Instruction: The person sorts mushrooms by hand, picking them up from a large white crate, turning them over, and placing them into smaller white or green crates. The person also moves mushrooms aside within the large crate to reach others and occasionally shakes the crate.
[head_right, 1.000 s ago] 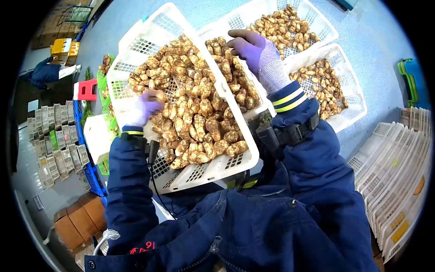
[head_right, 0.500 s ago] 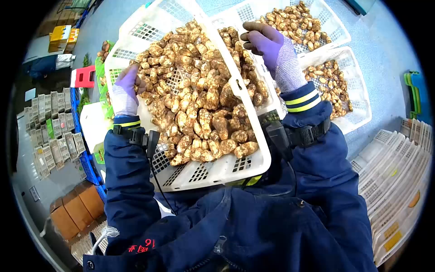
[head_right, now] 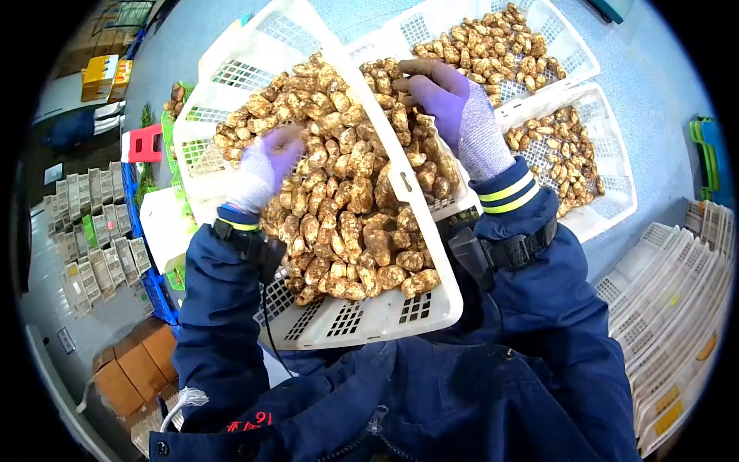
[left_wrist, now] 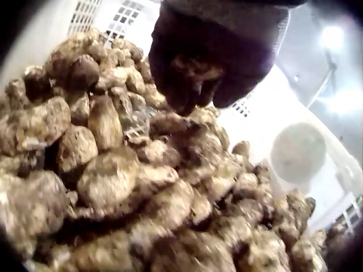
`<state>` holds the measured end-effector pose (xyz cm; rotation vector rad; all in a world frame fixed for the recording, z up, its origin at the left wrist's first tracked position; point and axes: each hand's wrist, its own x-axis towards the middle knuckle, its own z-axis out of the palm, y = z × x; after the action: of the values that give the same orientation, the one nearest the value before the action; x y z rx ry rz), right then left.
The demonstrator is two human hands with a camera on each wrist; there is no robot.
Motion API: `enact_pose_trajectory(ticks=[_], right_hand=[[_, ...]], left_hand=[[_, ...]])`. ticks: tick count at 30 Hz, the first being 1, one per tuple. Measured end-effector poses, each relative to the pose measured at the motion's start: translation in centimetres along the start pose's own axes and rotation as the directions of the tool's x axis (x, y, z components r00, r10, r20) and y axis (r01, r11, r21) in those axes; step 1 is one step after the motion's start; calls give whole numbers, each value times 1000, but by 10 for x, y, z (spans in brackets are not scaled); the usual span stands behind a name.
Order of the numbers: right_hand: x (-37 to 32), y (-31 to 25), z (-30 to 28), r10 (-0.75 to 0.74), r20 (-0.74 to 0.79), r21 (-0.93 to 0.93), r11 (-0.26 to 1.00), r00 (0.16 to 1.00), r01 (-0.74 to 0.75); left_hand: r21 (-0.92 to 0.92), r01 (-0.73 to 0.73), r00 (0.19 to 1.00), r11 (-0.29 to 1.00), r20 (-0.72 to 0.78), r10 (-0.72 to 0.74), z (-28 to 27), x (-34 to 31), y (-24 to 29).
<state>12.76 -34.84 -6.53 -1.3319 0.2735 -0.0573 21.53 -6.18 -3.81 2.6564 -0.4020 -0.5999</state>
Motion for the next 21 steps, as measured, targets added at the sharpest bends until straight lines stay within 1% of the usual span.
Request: enact_pose_trajectory(ticks=[1,2,4,5,6,7,8,9,10,12,14,15,16,17,18,19,20,21], right_hand=[[0,-1,3,5,-2,42,999,1000,-5],[0,0,2,16,-4,44,999,1000,-16],[1,1,-3,34,-12,44,998,999,-33],[1,1,-2,34,-19,83,996,999,-33],[1,-1,-1,31,-16,61,998,999,-30],[0,-2,1,31,-14,38,999,999,-31],[1,-3,1,30,-11,15,999,999,-30],[2,-2,-1,59,32,-34,998,998,-58],[3,-1,0,52,29,-16,999,998,-51],[2,-1,3,36,24,24,999,999,-37],[3,1,4,10,17,21,1000,1000,-10],[2,-1,5,-2,22,9,1000,1000,2],[0,-3,6,-12,28,-1,1000,1000,12],[-1,-7,5,4,32,-7,1000,999,-4],[-2,-9,5,8,17,-32,999,1000,-8],[-4,-12,6,11,1,-57,998,1000,-11],[-6,-14,7,13,-14,-81,997,1000,-14],[-6,-13,4,-27,6,-143,989,1000,27]], left_hand=[[49,11,979,999,-203,-1,-11,10,-9],[93,31,918,995,-396,8,-24,20,-19],[234,-16,825,972,-546,145,-37,43,-71],[244,68,869,967,-491,63,-41,48,-82],[258,151,901,954,-434,-25,-42,52,-90],[256,75,891,964,-451,51,-38,53,-95],[263,42,886,964,-456,86,-37,55,-102],[270,9,880,963,-459,121,-36,58,-108],[279,-22,873,960,-462,154,-36,57,-110],[174,142,933,974,-353,-73,-43,53,-91],[282,213,945,935,-303,-124,-44,55,-87],[325,89,940,941,-341,29,-41,56,-94],[373,-31,912,927,-369,179,-39,52,-99],[424,-147,861,893,-389,327,-37,50,-102],[284,-48,925,958,-349,149,-38,48,-104],[146,69,960,987,-279,-26,-45,38,-80],[19,199,964,980,-183,-192,-50,31,-65],[118,55,981,992,-190,-32,-50,38,-97]])
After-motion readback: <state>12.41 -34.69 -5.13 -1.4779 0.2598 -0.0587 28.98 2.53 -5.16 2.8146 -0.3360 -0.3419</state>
